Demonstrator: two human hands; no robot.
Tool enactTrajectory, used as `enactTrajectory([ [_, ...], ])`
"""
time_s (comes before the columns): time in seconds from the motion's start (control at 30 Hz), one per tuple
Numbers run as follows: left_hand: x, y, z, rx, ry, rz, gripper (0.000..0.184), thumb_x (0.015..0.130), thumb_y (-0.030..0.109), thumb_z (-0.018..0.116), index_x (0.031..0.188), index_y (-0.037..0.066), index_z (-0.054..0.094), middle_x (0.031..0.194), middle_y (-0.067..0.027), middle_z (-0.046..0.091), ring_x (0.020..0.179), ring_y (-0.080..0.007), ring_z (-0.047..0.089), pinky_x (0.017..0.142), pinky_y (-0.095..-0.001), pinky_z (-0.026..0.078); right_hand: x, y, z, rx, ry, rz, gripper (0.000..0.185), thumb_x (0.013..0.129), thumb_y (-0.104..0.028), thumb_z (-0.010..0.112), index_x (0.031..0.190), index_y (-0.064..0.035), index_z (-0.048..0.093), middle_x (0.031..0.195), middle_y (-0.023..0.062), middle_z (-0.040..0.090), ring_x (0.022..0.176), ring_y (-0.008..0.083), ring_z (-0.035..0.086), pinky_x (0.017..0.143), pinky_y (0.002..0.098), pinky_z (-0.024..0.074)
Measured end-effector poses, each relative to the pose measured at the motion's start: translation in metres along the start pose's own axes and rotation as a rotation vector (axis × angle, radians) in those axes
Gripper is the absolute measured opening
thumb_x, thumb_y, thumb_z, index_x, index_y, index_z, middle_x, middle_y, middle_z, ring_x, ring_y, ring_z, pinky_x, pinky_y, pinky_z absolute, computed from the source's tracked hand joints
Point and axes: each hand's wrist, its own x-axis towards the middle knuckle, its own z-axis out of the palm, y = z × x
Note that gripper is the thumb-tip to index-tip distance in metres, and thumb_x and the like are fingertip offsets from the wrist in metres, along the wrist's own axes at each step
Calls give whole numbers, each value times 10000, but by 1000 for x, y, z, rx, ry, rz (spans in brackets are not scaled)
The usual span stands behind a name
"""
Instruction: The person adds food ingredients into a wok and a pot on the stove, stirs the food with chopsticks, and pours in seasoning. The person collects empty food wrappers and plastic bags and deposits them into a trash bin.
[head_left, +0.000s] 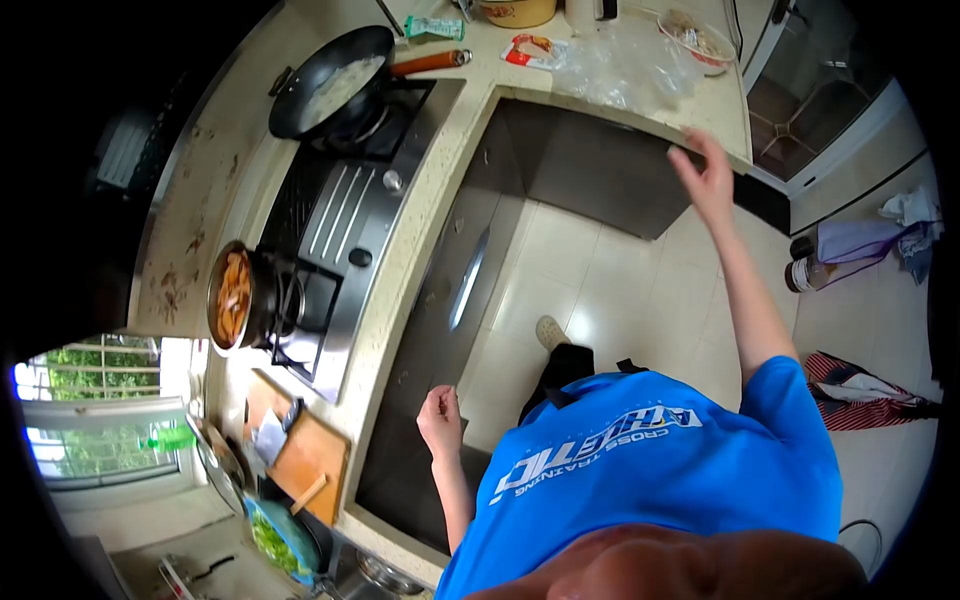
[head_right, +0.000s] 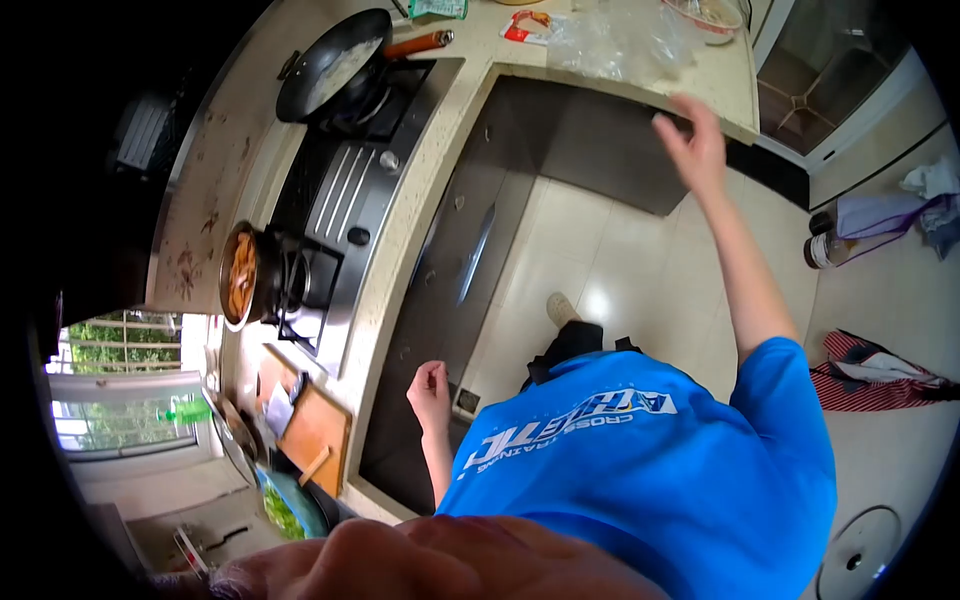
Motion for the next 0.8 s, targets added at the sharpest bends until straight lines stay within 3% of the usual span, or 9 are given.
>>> enactTrajectory([
  [0.2, 114, 27, 42, -51, -108, 74, 76, 776, 79, 610, 824, 25, 586, 647, -95, 572, 564, -188, 554, 525, -270, 438, 136, 101, 55, -705, 318, -222, 580, 649, -304, 727, 1127, -63, 501, 1050, 133, 563, 904, 300, 553, 715, 400, 466],
  [0.27, 153, 50, 57, -31, -207, 182, 86, 773, 86, 607, 836, 30, 589, 693, -117, 595, 622, -243, 587, 557, -299, 457, 136, 138, 68, -645, -137, 367, 490, 650, -313, 705, 1034, -50, 550, 962, 151, 597, 894, 324, 553, 743, 412, 451],
  [0.3, 171, 59, 67, -60, -235, 211, 86, 786, 86, 600, 844, 23, 589, 682, -95, 585, 603, -182, 565, 547, -269, 444, 131, 150, 68, -535, -158, 425, 329, 688, -258, 652, 914, -29, 588, 853, 165, 606, 846, 326, 561, 748, 392, 444],
  [0.47, 240, 108, 133, -253, -371, 203, 191, 772, 65, 620, 949, 23, 564, 807, -81, 598, 705, -142, 573, 590, -259, 466, 68, 111, 58, -122, 127, 227, 108, 720, -88, 595, 767, -3, 550, 744, 111, 550, 727, 225, 531, 700, 291, 424],
  [0.57, 272, 112, 196, -452, -476, 87, 534, 736, 40, 657, 1205, 32, 401, 1161, -97, 503, 916, -180, 538, 738, -284, 468, 34, 69, 50, 94, -41, 195, 104, 653, 22, 580, 735, -27, 538, 794, 94, 516, 801, 222, 505, 756, 298, 398],
  [0.6, 282, 116, 213, -610, -583, -144, 596, 780, 121, 628, 1280, 82, 307, 1253, -98, 416, 965, -195, 514, 782, -292, 449, 31, 57, 50, 94, -145, 155, 121, 639, 31, 580, 730, -35, 536, 783, 94, 512, 812, 241, 499, 757, 301, 395],
  [0.67, 296, 145, 230, -706, -650, -411, 590, 830, 211, 564, 1315, 137, 237, 1276, -105, 370, 1001, -201, 492, 790, -308, 443, 34, 44, 54, 160, -388, 110, 144, 621, 43, 585, 719, -49, 533, 774, 95, 511, 814, 272, 491, 745, 317, 393],
  [0.73, 305, 167, 250, -1061, -770, -607, 616, 861, 263, 491, 1360, 206, 136, 1346, -109, 277, 1178, -283, 364, 887, -493, 368, 42, 50, 62, 356, -695, 79, 160, 609, 49, 595, 710, -61, 536, 770, 84, 527, 787, 279, 490, 703, 345, 404],
  [0.8, 311, 196, 261, -1051, -844, -574, 655, 841, 216, 516, 1363, 186, 121, 1345, -115, 274, 1182, -276, 358, 904, -479, 359, 45, 66, 77, 504, -924, 152, 153, 616, 28, 610, 720, -65, 548, 755, 73, 539, 782, 275, 502, 692, 351, 416],
])
